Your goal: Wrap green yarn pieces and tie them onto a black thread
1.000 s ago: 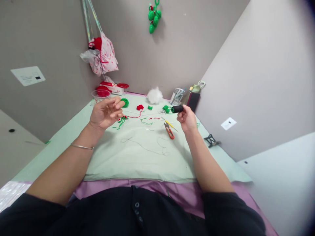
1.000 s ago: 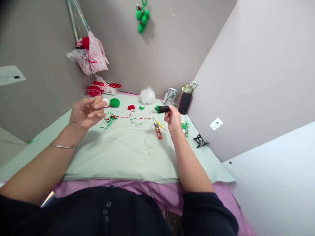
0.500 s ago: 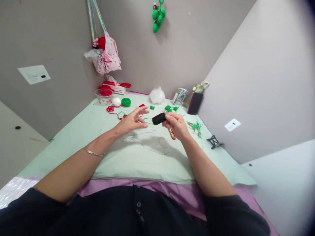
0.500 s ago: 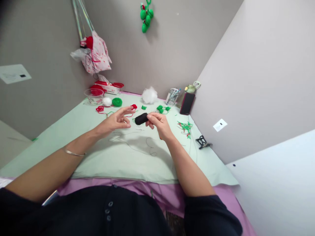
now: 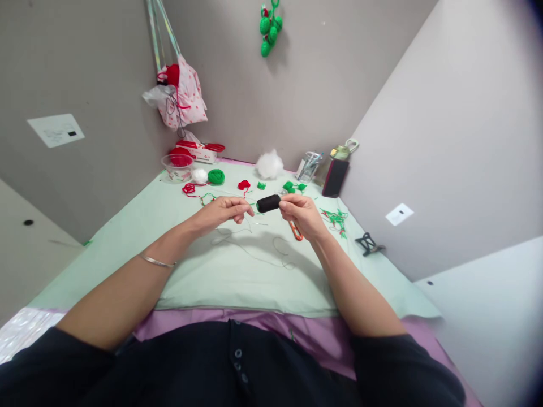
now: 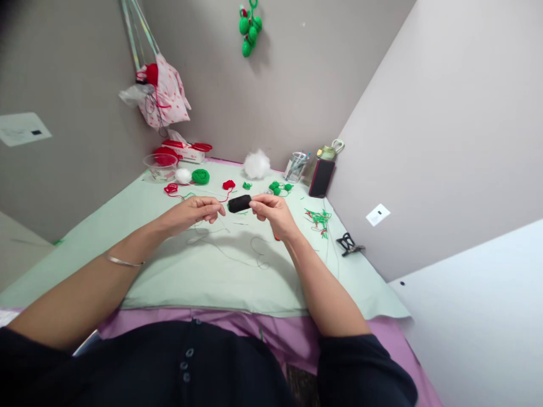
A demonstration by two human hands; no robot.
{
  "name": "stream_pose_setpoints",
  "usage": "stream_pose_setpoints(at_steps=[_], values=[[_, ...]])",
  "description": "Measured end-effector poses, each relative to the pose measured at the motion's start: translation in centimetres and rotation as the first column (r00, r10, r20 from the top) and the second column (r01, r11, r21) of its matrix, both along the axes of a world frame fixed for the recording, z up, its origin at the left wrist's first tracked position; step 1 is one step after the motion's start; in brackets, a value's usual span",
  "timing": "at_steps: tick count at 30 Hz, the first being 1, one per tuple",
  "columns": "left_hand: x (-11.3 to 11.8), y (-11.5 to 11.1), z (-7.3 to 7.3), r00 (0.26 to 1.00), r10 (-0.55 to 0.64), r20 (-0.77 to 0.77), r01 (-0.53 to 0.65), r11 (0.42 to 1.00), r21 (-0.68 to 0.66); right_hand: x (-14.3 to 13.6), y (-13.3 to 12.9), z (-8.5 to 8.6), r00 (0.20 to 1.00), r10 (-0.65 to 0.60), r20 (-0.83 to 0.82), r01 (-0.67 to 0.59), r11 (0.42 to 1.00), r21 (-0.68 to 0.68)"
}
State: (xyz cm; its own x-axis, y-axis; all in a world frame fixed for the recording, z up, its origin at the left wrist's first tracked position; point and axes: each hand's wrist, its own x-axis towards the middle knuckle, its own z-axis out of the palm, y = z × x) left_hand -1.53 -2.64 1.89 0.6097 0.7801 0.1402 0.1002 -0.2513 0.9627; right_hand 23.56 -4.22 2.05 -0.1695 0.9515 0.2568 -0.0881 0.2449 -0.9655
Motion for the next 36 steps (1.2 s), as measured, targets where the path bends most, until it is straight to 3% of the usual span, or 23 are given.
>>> stream_pose_setpoints(at_steps=[8, 14, 17, 22, 27, 30, 33, 36], values=[[-1.1, 0.6, 0.3, 0.999, 0.03, 0.036, -0.029, 1.0, -0.005, 0.2, -0.1, 1.0, 0.986, -0.009, -0.166, 0.003, 0.999, -0.038], [-2.1, 0.5, 1.4, 0.999, -0.033, -0.038, 0.035, 0.998, 0.047, 0.6, 0.1, 1.1, 0.986, -0.124, -0.11, 0.125, 0.992, 0.01], [-3.1, 1.0, 1.7, 0.997, -0.012, 0.082, 0.01, 1.0, 0.015, 1.3, 0.4, 1.4, 0.978, -0.151, -0.144, 0.155, 0.988, 0.018], [-5.6, 1.4, 2.6, 0.924, 0.003, 0.382, 0.009, 1.0, -0.03, 3.4, 0.8, 2.5, 0.915, -0.142, -0.377, 0.161, 0.987, 0.019], [-8.8, 1.0, 3.1, 0.794, -0.101, 0.599, 0.077, 0.995, 0.066, 5.6, 1.5, 3.0, 0.823, -0.208, -0.529, 0.223, 0.974, -0.035], [-10.8, 1.3, 2.8, 0.74, -0.079, 0.668, -0.001, 0.993, 0.118, 6.6, 1.9, 3.0, 0.791, -0.242, -0.562, 0.259, 0.965, -0.051], [-12.4, 2.2, 2.5, 0.76, 0.026, 0.65, -0.131, 0.985, 0.114, 6.8, 2.0, 2.9, 0.792, -0.248, -0.559, 0.267, 0.962, -0.049], [-13.3, 2.8, 2.5, 0.847, 0.045, 0.53, -0.151, 0.976, 0.158, 6.1, 1.8, 2.9, 0.827, -0.223, -0.516, 0.245, 0.969, -0.026]])
